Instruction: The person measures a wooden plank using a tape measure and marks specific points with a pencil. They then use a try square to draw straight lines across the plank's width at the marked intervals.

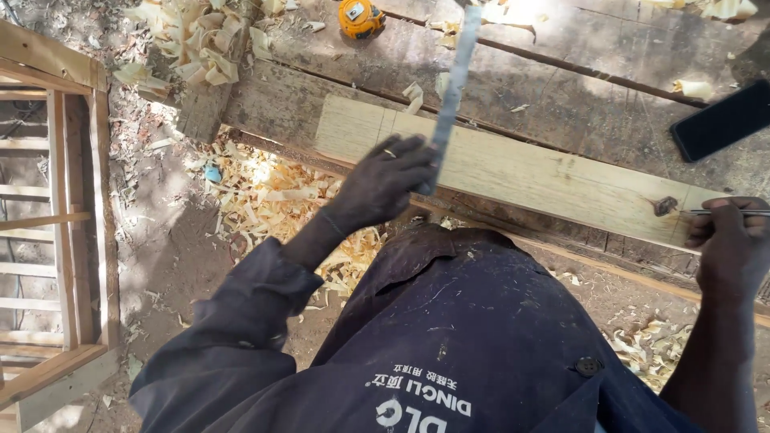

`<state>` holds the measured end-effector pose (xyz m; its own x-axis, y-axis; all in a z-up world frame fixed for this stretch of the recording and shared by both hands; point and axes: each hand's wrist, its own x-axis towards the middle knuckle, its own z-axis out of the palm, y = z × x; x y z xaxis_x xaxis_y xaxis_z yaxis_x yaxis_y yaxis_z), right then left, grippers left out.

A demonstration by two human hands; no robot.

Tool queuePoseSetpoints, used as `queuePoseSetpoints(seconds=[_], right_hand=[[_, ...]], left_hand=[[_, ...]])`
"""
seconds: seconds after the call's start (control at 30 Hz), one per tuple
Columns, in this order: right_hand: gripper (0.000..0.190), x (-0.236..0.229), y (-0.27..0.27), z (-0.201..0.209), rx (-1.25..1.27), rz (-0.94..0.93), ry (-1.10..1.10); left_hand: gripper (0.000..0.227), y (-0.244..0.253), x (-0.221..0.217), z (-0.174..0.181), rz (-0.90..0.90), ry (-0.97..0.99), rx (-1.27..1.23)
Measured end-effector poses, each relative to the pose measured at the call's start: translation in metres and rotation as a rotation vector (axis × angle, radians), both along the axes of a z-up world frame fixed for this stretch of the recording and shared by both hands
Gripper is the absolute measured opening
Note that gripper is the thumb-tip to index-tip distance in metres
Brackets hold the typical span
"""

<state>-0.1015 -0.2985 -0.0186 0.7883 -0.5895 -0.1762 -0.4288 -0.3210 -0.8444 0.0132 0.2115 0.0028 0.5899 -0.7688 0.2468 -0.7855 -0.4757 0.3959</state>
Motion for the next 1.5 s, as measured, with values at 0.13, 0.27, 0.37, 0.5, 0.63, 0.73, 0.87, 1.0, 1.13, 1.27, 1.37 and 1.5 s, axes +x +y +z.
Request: queuePoseSetpoints(seconds=[0.13,0.27,0.37,0.5,0.63,0.73,0.87,1.0,1.13,1.27,1.37,1.5], right_hand=[[0.009,0.003,-0.036,-0.044,0.141,-0.148,0.037],[0.013,0.013,0.026,-0.012,0.238,-0.137,-0.083],[0.002,0.034,0.099,0.015,0.334,-0.133,-0.243],[0.013,0.062,0.174,0.027,0.403,0.138,-0.261],[0.013,0.085,0.23,0.031,0.571,0.364,-0.303],[0.023,0.104,0.274,0.034,0.632,0.357,-0.283],[0.024,0.122,0.312,0.028,0.599,0.441,-0.283],[0.02,0.136,0.339,0.029,0.464,0.494,-0.3],[0.017,0.139,0.348,0.019,0.295,0.525,-0.322],[0.015,0.138,0.348,0.014,0.21,0.546,-0.335],[0.015,0.138,0.348,0.011,0.14,0.578,-0.353],[0.014,0.139,0.346,0.004,0.074,0.596,-0.351]], left_hand=[[0.054,0.05,0.008,-0.002,0.078,0.008,-0.009],[0.053,0.077,0.014,-0.006,0.076,-0.007,-0.032],[0.048,0.086,0.019,-0.005,0.055,0.019,-0.047],[0.05,0.088,0.028,-0.004,0.01,0.041,-0.037],[0.034,0.088,0.036,-0.005,-0.033,0.072,-0.045],[0.057,0.078,0.036,0.004,0.135,0.279,0.074],[0.06,0.078,0.036,0.002,0.139,0.284,0.094],[0.059,0.079,0.038,0.001,0.138,0.264,0.132],[0.06,0.078,0.037,0.002,0.138,0.288,0.113],[0.062,0.076,0.038,0.004,0.155,0.288,0.115],[0.058,0.075,0.038,0.002,0.158,0.298,0.109],[0.055,0.073,0.037,0.003,0.159,0.282,0.108]])
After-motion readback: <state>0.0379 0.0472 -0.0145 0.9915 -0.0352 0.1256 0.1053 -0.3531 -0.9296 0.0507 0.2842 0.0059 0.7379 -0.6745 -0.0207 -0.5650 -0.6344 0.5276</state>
